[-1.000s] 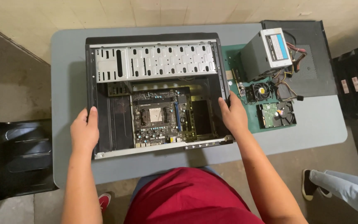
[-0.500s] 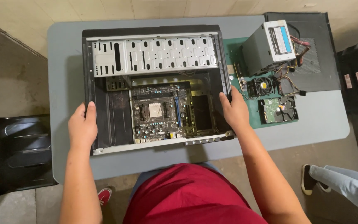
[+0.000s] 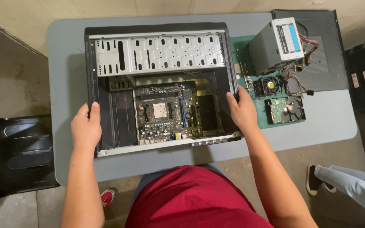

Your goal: Removing a motherboard from a computer case by unscrewing it and disconnecting cables

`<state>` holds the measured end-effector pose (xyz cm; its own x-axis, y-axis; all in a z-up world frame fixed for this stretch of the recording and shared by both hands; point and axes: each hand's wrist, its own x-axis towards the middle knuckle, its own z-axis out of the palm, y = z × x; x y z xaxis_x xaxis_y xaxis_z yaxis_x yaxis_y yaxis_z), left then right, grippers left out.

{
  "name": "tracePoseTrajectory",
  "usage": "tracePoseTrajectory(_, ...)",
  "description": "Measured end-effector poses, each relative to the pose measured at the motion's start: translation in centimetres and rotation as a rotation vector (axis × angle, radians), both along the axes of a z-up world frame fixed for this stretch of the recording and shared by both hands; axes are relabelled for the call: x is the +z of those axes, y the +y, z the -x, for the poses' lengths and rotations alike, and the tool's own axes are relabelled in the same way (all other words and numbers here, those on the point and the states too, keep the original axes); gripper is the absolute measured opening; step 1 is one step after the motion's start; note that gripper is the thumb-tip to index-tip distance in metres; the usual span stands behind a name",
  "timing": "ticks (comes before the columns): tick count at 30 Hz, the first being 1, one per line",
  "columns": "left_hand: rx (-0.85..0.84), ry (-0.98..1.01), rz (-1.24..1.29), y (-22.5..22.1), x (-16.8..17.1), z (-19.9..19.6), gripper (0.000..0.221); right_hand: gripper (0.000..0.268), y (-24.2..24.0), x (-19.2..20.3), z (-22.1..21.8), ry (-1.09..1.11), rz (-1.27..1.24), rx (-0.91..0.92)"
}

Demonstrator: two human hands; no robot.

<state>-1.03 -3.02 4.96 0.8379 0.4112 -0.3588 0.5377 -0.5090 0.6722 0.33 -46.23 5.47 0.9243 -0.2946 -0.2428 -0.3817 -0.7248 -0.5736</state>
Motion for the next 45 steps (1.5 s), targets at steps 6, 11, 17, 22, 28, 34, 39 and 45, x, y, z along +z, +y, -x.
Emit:
tracePoseTrajectory(6,-0.038,-0.012,-0.061,1.0,-2.4,0.1,0.058,0.063,-0.3,-0.8,0.0,-0.04,0.026,0.015)
tracePoseTrajectory(11,-0.078,-0.026,-0.154,0.5,-1.4,0.0,0.052,0.062,-0.9,-1.6,-0.3,-0.037,0.019,-0.026)
tracePoseTrajectory(17,-0.198,-0.425,-0.319,0.1,-0.5,0.3,0.043,0.062,-1.2,-2.5,-0.2,-0.057,0.032,-0.056)
tracePoseTrajectory(22,-0.285,-0.588,-0.417,0.9,-1.9,0.0,0.045,0.056,-0.3,-1.9,-0.5,-0.075,0.01,-0.084)
tracePoseTrajectory(28,-0.323,-0.601,-0.468,1.2,-2.2,0.0,0.045,0.055,-3.9,-3.0,0.2,0.029,-0.272,-0.151)
tracePoseTrajectory(34,-0.34,-0.568,-0.567,1.8,-3.6,0.3,0.045,0.044,-12.9,-5.5,0.6,0.144,-0.329,-0.174)
tracePoseTrajectory(39,-0.44,-0.717,-0.687,3.1,-5.3,0.7,0.042,0.041,-21.2,-7.9,2.5,0.192,-0.043,-0.269)
tracePoseTrajectory(45,-0.461,-0.665,-0.741,3.2,-4.9,1.0,0.042,0.049,-27.0,-9.2,4.5,0.465,0.118,-0.364)
